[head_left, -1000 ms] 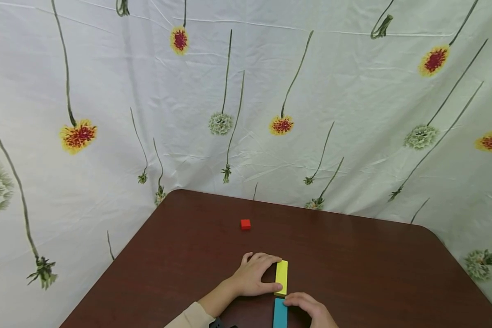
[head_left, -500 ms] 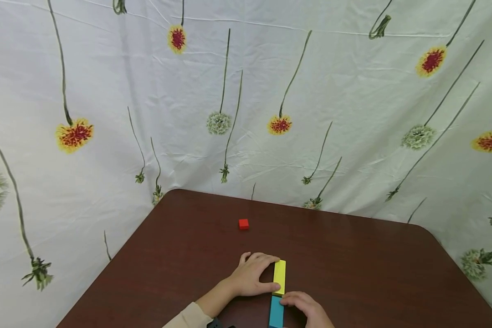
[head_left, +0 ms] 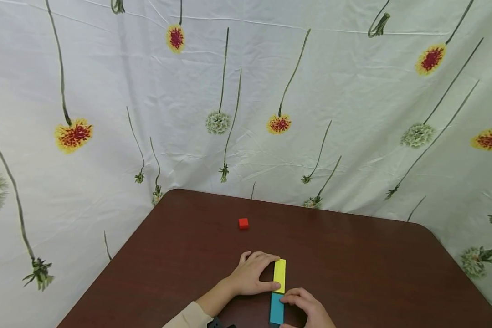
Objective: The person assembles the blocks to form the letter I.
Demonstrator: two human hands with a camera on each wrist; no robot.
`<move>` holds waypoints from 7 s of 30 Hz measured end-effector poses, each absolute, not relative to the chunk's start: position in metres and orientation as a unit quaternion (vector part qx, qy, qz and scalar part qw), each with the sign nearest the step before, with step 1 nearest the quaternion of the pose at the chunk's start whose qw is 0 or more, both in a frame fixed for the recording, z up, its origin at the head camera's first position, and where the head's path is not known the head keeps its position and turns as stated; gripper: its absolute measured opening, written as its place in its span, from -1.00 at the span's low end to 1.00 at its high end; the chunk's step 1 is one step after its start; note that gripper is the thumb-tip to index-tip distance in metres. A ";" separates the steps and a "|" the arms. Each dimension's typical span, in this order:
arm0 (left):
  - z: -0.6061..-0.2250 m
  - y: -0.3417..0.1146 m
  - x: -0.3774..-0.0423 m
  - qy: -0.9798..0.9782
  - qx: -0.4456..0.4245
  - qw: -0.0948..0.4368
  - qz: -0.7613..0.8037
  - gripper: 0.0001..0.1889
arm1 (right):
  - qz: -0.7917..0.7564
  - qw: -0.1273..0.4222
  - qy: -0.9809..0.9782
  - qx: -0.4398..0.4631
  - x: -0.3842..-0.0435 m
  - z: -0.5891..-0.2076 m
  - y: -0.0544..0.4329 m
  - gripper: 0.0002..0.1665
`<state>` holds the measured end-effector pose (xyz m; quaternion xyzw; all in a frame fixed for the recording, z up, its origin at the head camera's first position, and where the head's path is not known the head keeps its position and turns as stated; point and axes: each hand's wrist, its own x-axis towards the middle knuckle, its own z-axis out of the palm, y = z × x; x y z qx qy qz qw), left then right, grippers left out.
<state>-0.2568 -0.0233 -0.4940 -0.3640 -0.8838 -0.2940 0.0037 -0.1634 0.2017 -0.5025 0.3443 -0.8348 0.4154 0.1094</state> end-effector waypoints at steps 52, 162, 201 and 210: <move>-0.495 -0.022 -0.257 -0.888 -0.356 0.002 -0.290 -0.30 | 0.504 0.030 -0.843 0.185 -0.185 -0.496 0.191 -0.57; -0.497 -0.076 -0.364 -0.912 -0.108 0.138 -0.370 -0.62 | 0.455 0.038 -0.865 0.205 -0.194 -0.500 0.195 -0.52; -0.486 -0.056 -0.350 -0.894 -0.160 0.100 -0.407 -0.67 | 0.462 0.027 -0.864 0.200 -0.194 -0.497 0.195 -0.51; -0.486 -0.042 -0.345 -0.889 -0.205 0.089 -0.399 -0.68 | 0.455 0.022 -0.869 0.193 -0.195 -0.496 0.194 -0.50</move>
